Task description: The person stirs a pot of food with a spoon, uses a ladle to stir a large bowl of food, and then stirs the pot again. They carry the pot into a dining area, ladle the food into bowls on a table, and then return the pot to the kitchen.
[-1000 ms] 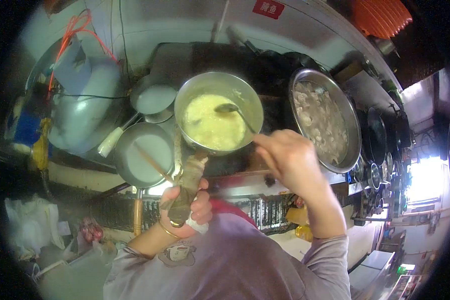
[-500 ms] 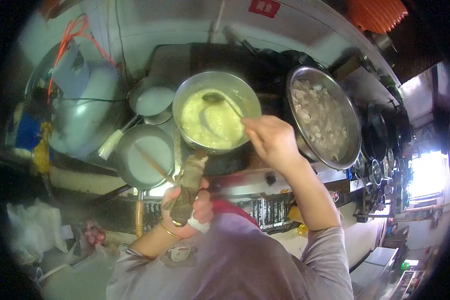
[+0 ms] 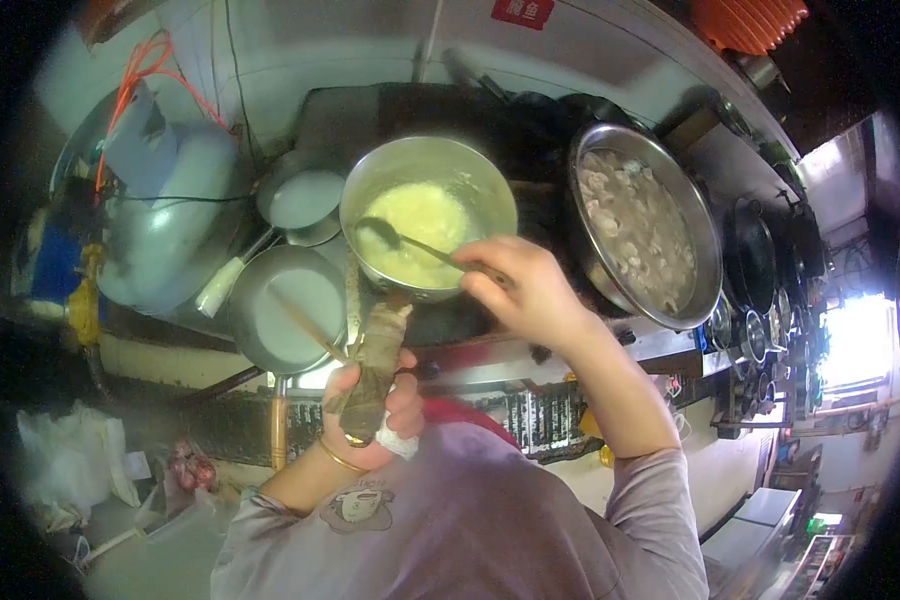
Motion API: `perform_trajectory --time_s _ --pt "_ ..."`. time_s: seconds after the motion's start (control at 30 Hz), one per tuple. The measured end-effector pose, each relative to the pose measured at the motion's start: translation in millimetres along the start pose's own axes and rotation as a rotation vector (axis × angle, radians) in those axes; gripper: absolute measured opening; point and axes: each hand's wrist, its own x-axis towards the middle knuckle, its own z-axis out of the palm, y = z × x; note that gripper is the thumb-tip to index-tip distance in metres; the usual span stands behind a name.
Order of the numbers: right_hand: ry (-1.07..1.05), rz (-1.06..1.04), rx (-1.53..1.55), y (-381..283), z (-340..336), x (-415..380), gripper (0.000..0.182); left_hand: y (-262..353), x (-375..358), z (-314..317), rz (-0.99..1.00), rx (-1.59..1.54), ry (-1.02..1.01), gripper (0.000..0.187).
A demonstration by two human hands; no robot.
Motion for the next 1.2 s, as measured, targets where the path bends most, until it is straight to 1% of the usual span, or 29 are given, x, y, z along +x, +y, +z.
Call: perform_trajectory --time_s 0.07,0.1,0.2,0.23,0.33,0.43,0.53,0.57,0.67,0.8,0.9,1.0,1.1,1.2 --pt "-0.015 -0.079 -0.13 9 3 4 0.019 0 -1 1 0.002 0.021 0.021 0.059" --pt "0.014 -0.115 -0.255 10 1 5 0.018 0 -2 0 0.0 0.02 0.025 0.06" --pt "-0.025 -0.048 -0.455 -1 -11 -2 0.016 -1 -4 -1 0.007 0.016 0.036 0.063" --pt "-0.076 -0.046 -0.476 -11 -18 -5 0.015 -2 -6 0 0.019 0.018 0.043 0.064" --pt "-0.146 -0.051 -0.37 -38 -35 -9 0.015 -6 -9 -1 0.048 0.016 0.054 0.068" --pt "-0.089 -0.088 -0.198 -29 -22 -6 0.016 -6 -10 -3 0.055 -0.002 0.075 0.071" --pt "0.02 -0.004 -0.268 -2 -4 -3 0.017 -6 -11 -3 0.049 -0.004 0.087 0.07" --pt "0.06 -0.022 -0.327 4 -3 -4 0.015 -6 -12 -3 0.051 0.001 0.088 0.07" --pt "0.197 -0.052 -0.284 2 -12 -9 0.015 -5 -20 0 0.059 0.028 0.159 0.065" --pt "0.231 0.042 -0.126 3 -12 -12 0.017 -6 -25 -19 0.08 -0.016 0.278 0.052" --pt "0.207 0.025 -0.169 11 -1 -12 0.017 -8 -27 -25 0.063 -0.095 0.345 0.045" --pt "0.21 0.088 -0.126 15 9 -15 0.017 -10 -28 -23 0.054 -0.109 0.356 0.041" --pt "0.217 0.392 0.288 16 13 -23 0.018 -13 -29 -24 0.061 -0.095 0.367 0.04" --pt "0.319 0.575 0.535 22 6 -26 0.021 -14 -29 -27 0.065 -0.081 0.37 0.039"
